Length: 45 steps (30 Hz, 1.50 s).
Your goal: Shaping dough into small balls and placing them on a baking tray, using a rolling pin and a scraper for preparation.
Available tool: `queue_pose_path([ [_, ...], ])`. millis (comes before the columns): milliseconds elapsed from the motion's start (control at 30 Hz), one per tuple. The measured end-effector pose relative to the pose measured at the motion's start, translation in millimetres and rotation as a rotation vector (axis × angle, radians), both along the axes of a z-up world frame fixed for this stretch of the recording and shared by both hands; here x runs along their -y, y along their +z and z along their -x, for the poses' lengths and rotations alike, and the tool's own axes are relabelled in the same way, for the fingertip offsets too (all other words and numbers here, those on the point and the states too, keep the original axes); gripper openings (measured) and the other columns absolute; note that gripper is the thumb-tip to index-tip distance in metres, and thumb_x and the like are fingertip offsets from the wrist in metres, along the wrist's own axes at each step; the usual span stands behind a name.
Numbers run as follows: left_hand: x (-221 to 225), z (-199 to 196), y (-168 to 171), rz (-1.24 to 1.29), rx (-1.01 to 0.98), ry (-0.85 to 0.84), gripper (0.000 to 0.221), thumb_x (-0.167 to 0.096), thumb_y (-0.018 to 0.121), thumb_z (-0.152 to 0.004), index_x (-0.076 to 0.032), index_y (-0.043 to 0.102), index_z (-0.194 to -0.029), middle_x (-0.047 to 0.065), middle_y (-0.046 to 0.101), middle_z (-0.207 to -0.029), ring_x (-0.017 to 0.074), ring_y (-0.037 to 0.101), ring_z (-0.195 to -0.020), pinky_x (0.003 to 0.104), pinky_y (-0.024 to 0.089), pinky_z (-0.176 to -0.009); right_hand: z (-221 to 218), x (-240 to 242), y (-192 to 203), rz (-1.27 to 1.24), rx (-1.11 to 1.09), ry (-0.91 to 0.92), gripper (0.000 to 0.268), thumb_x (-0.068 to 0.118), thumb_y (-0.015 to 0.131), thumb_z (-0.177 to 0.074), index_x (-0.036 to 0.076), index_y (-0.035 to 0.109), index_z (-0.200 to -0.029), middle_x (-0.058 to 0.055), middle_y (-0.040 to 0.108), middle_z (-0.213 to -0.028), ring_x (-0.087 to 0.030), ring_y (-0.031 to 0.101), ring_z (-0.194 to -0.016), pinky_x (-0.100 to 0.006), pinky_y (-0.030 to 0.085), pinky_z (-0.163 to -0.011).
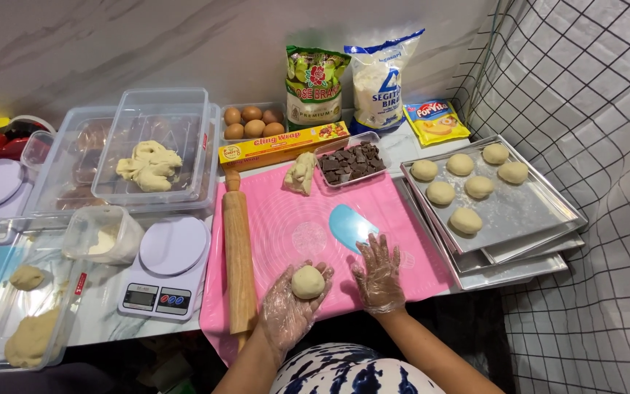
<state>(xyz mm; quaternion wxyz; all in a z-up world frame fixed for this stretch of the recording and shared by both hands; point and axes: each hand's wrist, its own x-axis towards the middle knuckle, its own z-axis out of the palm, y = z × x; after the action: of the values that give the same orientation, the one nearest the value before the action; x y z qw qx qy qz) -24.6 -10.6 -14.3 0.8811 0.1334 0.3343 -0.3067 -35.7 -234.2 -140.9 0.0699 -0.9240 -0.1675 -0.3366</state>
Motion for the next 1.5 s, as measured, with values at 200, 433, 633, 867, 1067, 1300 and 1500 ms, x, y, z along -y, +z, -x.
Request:
queue_pose_path([
  [200,5,1,-9,-0.008,0.031,-0.003,0.041,-0.03,0.051,-0.103,0.001,0.06,-0.129,0.026,0.065,-0.133,0.0395,0.062,-0.126,0.046,0.053,-0.102,2,6,-14,0.076,-0.357,-0.153,0.097,0.081,-0.006,-0.091,0.026,0.051,-0.146,-0.015,0.029,-0.165,-0.049,0.006,-0.154,-0.071,-0.003,-0.121],
  [433,10,2,-5,0.022,0.022,-0.011,0.042,-0.03,0.054,-0.101,0.0,0.061,-0.13,0.025,0.066,-0.132,0.0397,0.062,-0.126,0.046,0.054,-0.101,3,3,-5,0.089,-0.127,-0.085,0.078,0.068,0.015,-0.101,0.014,0.05,-0.146,-0.019,0.04,-0.16,-0.053,0.018,-0.152,-0.074,0.008,-0.122],
  [633,10,3,1,0.005,0.029,-0.007,0.043,-0.031,0.053,-0.102,-0.001,0.061,-0.131,0.025,0.066,-0.132,0.0391,0.062,-0.125,0.045,0.054,-0.1,0,6,-15,0.078,-0.273,-0.193,0.097,0.077,0.011,-0.095,0.007,0.031,-0.158,-0.017,0.021,-0.168,-0.044,0.005,-0.157,-0.064,0.001,-0.125],
  [867,14,4,-6,0.051,0.029,0.002,0.041,-0.032,0.052,-0.102,-0.002,0.06,-0.13,0.024,0.065,-0.132,0.0391,0.061,-0.127,0.046,0.054,-0.102,-2,7,-17,0.02,-0.29,-0.179,0.099,0.08,0.013,-0.093,0.008,0.034,-0.157,-0.018,0.021,-0.168,-0.042,0.006,-0.157,-0.063,0.002,-0.125],
  [1067,21,9,0,0.008,0.043,0.0,0.045,-0.033,0.051,-0.102,-0.002,0.06,-0.134,0.024,0.065,-0.132,0.0381,0.06,-0.129,0.047,0.052,-0.104,-4,8,-21,-0.156,-0.35,-0.185,0.054,0.042,0.035,-0.107,0.017,0.043,-0.154,-0.013,0.026,-0.167,-0.035,0.009,-0.158,-0.057,0.0,-0.126],
  [1300,24,10,-19,0.07,0.102,-0.023,0.041,-0.033,0.055,-0.101,-0.003,0.062,-0.128,0.024,0.066,-0.132,0.0394,0.063,-0.124,0.047,0.057,-0.095,-3,11,-27,-0.183,-0.183,-0.105,0.05,0.034,0.048,-0.105,0.018,0.047,-0.152,-0.014,0.033,-0.165,-0.038,0.018,-0.157,-0.062,0.008,-0.127],
  [1500,24,13,-16,0.045,0.106,-0.03,0.041,-0.034,0.056,-0.1,-0.003,0.064,-0.126,0.023,0.068,-0.13,0.0377,0.065,-0.121,0.045,0.058,-0.092,-2,11,-26,-0.158,-0.264,-0.124,0.053,0.039,0.04,-0.106,0.016,0.045,-0.153,-0.016,0.027,-0.167,-0.039,0.011,-0.157,-0.061,0.003,-0.126],
])
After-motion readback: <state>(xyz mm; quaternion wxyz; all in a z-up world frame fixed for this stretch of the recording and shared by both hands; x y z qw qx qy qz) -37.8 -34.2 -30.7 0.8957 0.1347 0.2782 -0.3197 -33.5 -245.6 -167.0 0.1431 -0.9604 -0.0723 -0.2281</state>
